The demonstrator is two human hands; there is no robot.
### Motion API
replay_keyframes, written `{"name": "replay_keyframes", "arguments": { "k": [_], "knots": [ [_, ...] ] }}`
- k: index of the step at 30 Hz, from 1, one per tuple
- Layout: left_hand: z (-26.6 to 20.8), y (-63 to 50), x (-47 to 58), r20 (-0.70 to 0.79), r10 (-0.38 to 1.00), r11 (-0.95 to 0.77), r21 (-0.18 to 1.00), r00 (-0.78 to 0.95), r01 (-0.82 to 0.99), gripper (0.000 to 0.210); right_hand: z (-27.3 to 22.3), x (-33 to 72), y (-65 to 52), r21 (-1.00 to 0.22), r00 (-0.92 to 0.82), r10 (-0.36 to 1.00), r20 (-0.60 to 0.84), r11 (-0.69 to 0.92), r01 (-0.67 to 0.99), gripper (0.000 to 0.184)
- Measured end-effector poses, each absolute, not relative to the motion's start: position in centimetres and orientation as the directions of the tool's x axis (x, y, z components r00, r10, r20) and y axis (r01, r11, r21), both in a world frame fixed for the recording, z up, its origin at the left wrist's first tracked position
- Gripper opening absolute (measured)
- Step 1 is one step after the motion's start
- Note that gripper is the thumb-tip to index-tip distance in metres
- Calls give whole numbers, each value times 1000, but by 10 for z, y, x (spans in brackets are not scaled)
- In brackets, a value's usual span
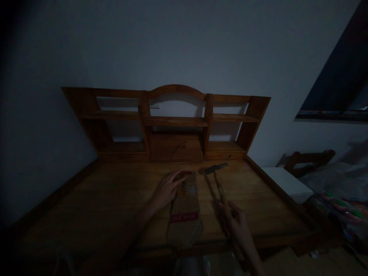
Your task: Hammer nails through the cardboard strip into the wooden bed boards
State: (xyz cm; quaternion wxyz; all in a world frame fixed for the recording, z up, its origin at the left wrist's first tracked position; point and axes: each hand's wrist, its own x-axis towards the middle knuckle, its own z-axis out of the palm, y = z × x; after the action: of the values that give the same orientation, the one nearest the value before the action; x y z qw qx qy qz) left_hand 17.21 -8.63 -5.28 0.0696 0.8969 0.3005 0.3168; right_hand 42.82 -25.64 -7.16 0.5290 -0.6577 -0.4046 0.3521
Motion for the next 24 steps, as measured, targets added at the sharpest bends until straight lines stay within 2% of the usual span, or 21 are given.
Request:
{"name": "replay_keyframes", "arguments": {
  "k": [5, 12, 17, 24],
  "knots": [
    [-55, -83, 172, 536, 582, -805, 268, 612, 530, 72, -73, 427, -256, -986, 428, 903, -30, -99, 138, 42],
    [-49, -89, 171, 529, 590, -801, 289, 609, 525, 79, -61, 424, -259, -978, 415, 908, -64, -139, 152, 44],
    [-54, -85, 170, 520, 606, -789, 294, 602, 540, 69, -66, 426, -258, -970, 440, 897, -43, -143, 196, 43],
    [-59, -83, 174, 512, 633, -774, 397, 581, 493, 69, -57, 424, -259, -971, 409, 912, -44, -135, 196, 44]
  ]
}}
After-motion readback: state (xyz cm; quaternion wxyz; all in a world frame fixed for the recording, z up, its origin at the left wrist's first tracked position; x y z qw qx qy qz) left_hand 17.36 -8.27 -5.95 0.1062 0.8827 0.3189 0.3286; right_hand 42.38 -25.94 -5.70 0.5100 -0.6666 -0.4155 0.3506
